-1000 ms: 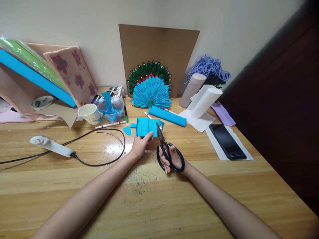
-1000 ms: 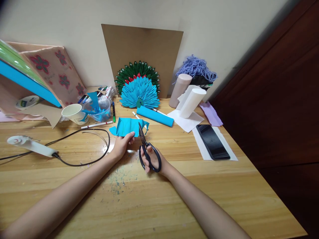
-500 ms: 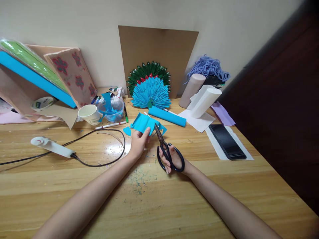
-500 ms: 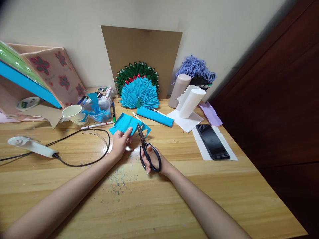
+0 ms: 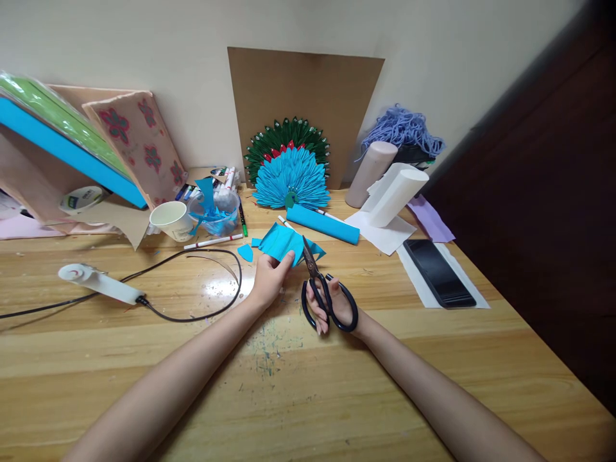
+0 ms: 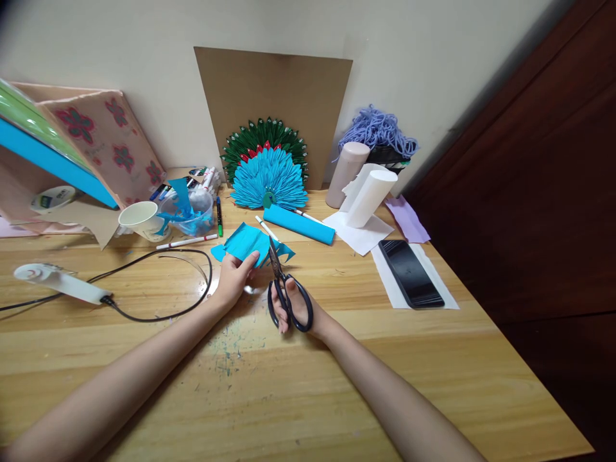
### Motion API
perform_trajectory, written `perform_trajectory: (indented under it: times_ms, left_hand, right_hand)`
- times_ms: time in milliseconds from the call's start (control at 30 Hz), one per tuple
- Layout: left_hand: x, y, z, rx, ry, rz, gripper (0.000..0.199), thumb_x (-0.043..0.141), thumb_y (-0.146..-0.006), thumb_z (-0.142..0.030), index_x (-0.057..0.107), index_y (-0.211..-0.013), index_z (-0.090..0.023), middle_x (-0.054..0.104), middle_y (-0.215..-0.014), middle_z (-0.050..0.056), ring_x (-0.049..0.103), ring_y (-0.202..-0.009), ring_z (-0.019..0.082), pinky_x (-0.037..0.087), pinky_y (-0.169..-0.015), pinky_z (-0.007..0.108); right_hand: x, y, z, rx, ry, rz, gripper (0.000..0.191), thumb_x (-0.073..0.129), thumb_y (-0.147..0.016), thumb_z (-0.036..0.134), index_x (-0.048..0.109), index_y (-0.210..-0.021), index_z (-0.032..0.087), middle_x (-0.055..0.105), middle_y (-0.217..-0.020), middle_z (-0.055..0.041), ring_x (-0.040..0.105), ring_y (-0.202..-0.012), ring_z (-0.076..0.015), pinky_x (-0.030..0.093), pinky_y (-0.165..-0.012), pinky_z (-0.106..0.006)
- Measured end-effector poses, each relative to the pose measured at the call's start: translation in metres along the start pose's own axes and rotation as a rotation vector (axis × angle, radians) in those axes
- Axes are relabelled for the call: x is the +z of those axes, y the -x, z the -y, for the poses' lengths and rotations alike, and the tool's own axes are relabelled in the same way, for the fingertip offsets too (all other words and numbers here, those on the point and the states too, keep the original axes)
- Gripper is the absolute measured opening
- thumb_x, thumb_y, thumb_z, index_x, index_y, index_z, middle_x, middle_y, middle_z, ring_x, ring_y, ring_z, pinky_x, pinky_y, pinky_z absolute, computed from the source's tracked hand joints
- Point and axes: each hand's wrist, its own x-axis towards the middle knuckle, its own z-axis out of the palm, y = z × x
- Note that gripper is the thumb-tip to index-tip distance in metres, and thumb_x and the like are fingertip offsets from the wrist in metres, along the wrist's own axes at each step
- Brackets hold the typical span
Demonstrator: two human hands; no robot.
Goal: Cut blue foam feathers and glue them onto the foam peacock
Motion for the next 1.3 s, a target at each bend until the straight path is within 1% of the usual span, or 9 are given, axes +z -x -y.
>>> perform_trajectory:
  times_ms: [167,300,467,567,667,800,967,1100,1300]
  left_hand:
    - [0.0,-0.002,0.0,0.034,0.103,-0.032,0.042,0.06,-0.073,-0.041,0.038,-0.045,-0.019,0.037,-0.04,-0.005,0.034,-0.04,0.008,0.025,-0.042,0.023]
    - [-0.001,-0.005,0.001,0.09,0.101,-0.084,0.038,0.053,-0.079,-0.037,0.037,-0.05,-0.019,0.038,-0.043,-0.006,0.035,-0.043,0.008,0.027,-0.045,0.022]
    - [-0.003,-0.007,0.003,0.128,0.026,-0.154,0.036,0.05,-0.083,-0.035,0.038,-0.053,-0.018,0.039,-0.047,-0.006,0.035,-0.045,0.008,0.028,-0.047,0.022]
    - [-0.003,-0.006,0.002,0.139,0.029,-0.159,0.038,0.05,-0.084,-0.038,0.038,-0.054,-0.018,0.038,-0.046,-0.006,0.035,-0.044,0.007,0.027,-0.046,0.021]
    - [-0.002,-0.005,-0.003,0.111,0.069,-0.147,0.039,0.049,-0.085,-0.042,0.037,-0.055,-0.019,0.038,-0.043,-0.007,0.033,-0.039,0.007,0.025,-0.042,0.021]
    - [-0.001,-0.004,-0.009,0.065,0.131,-0.135,0.039,0.049,-0.084,-0.047,0.036,-0.059,-0.02,0.036,-0.039,-0.009,0.031,-0.033,0.007,0.022,-0.037,0.02]
    - [-0.003,-0.005,-0.008,0.073,0.136,-0.154,0.037,0.054,-0.081,-0.046,0.039,-0.061,-0.019,0.038,-0.04,-0.008,0.033,-0.036,0.006,0.023,-0.038,0.019]
    - [-0.003,-0.004,-0.005,0.117,0.098,-0.125,0.034,0.054,-0.083,-0.041,0.041,-0.06,-0.018,0.039,-0.045,-0.007,0.034,-0.04,0.006,0.026,-0.042,0.019]
    - [-0.003,-0.003,-0.003,0.14,0.044,-0.106,0.033,0.052,-0.084,-0.038,0.041,-0.06,-0.018,0.04,-0.046,-0.007,0.035,-0.042,0.007,0.027,-0.044,0.02]
  right_hand:
    - [-0.012,-0.006,-0.003,0.049,-0.093,0.146,0.058,0.053,-0.064,0.075,0.041,-0.074,0.019,0.057,-0.042,0.0052,0.054,-0.03,-0.0136,0.049,-0.033,-0.024]
    - [-0.014,-0.007,-0.001,0.089,-0.123,0.168,0.056,0.058,-0.064,0.071,0.043,-0.073,0.018,0.057,-0.04,0.0041,0.053,-0.028,-0.0142,0.047,-0.03,-0.025]
    - [-0.012,-0.004,0.0,0.13,-0.108,0.136,0.054,0.06,-0.065,0.069,0.044,-0.071,0.018,0.055,-0.038,0.0052,0.05,-0.025,-0.0129,0.044,-0.026,-0.023]
    - [-0.009,-0.003,0.002,0.133,-0.074,0.096,0.053,0.059,-0.066,0.068,0.044,-0.071,0.018,0.053,-0.036,0.0066,0.048,-0.024,-0.012,0.043,-0.024,-0.021]
    - [-0.006,-0.002,0.005,0.141,-0.021,0.062,0.054,0.057,-0.065,0.071,0.043,-0.07,0.018,0.051,-0.034,0.0078,0.046,-0.022,-0.0112,0.042,-0.023,-0.019]
    - [0.003,0.001,0.011,0.18,0.086,0.013,0.059,0.055,-0.06,0.075,0.043,-0.07,0.018,0.048,-0.033,0.0093,0.043,-0.02,-0.0096,0.04,-0.022,-0.018]
    - [0.012,0.006,0.016,0.148,0.191,-0.071,0.069,0.05,-0.053,0.083,0.046,-0.072,0.017,0.047,-0.034,0.0091,0.043,-0.022,-0.0082,0.042,-0.024,-0.018]
    - [0.015,0.006,0.017,0.173,0.142,-0.017,0.074,0.046,-0.048,0.087,0.045,-0.071,0.017,0.05,-0.036,0.0072,0.047,-0.024,-0.0097,0.046,-0.028,-0.021]
    - [0.013,0.006,0.019,0.171,0.152,0.013,0.072,0.043,-0.052,0.087,0.044,-0.072,0.018,0.049,-0.036,0.0079,0.046,-0.024,-0.0085,0.047,-0.029,-0.02]
